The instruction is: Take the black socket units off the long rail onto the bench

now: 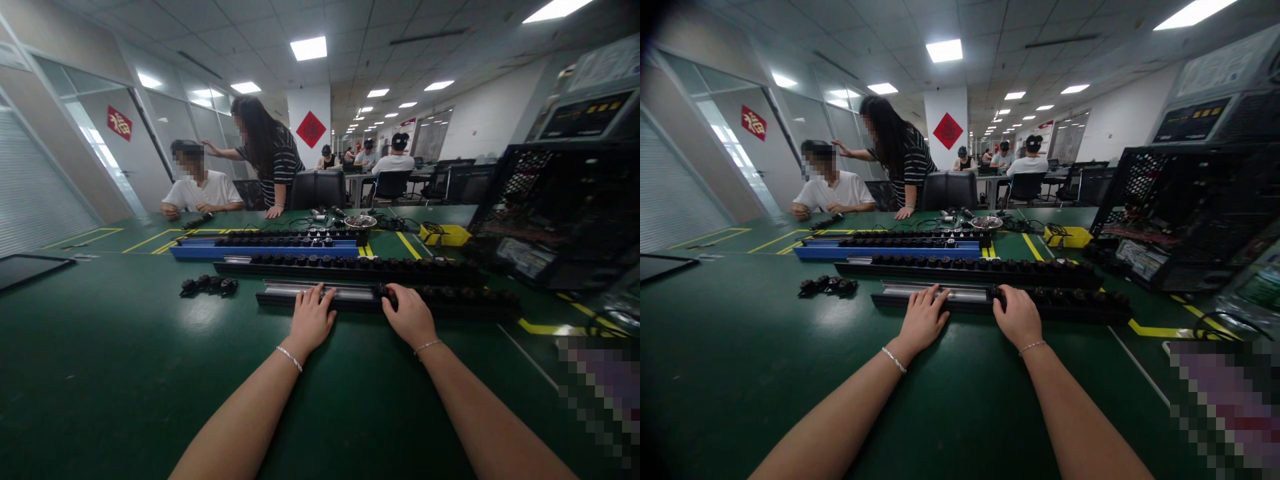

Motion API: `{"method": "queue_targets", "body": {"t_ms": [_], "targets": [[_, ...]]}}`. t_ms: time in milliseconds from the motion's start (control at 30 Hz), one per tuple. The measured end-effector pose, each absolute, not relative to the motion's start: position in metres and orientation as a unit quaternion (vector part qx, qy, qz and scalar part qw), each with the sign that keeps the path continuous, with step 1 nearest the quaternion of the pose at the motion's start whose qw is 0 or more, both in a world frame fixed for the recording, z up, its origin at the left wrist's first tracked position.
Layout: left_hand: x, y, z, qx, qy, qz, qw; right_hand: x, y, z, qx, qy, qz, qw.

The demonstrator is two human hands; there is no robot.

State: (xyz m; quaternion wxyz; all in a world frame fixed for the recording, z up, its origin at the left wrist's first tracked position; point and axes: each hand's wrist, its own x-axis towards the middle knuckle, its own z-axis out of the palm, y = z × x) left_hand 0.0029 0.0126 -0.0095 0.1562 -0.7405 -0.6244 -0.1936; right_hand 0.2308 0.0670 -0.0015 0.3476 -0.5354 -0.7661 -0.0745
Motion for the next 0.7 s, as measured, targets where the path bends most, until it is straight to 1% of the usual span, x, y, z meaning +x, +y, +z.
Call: {"method": "queue_targets", "body": {"t_ms": [333,700], "targets": [[0.009,0.009,-0.004,-0.765,-0.605,-0.175,0.135,0.227,0.065,-0.001,-0.516,-0.79,-0.05,0.328],[0.029,0.013,0.002,-0.794,-0.572,-0.155,0.134,0.225,0.066,-0.002,-0.475,-0.824,-0.026,0.308]]}}
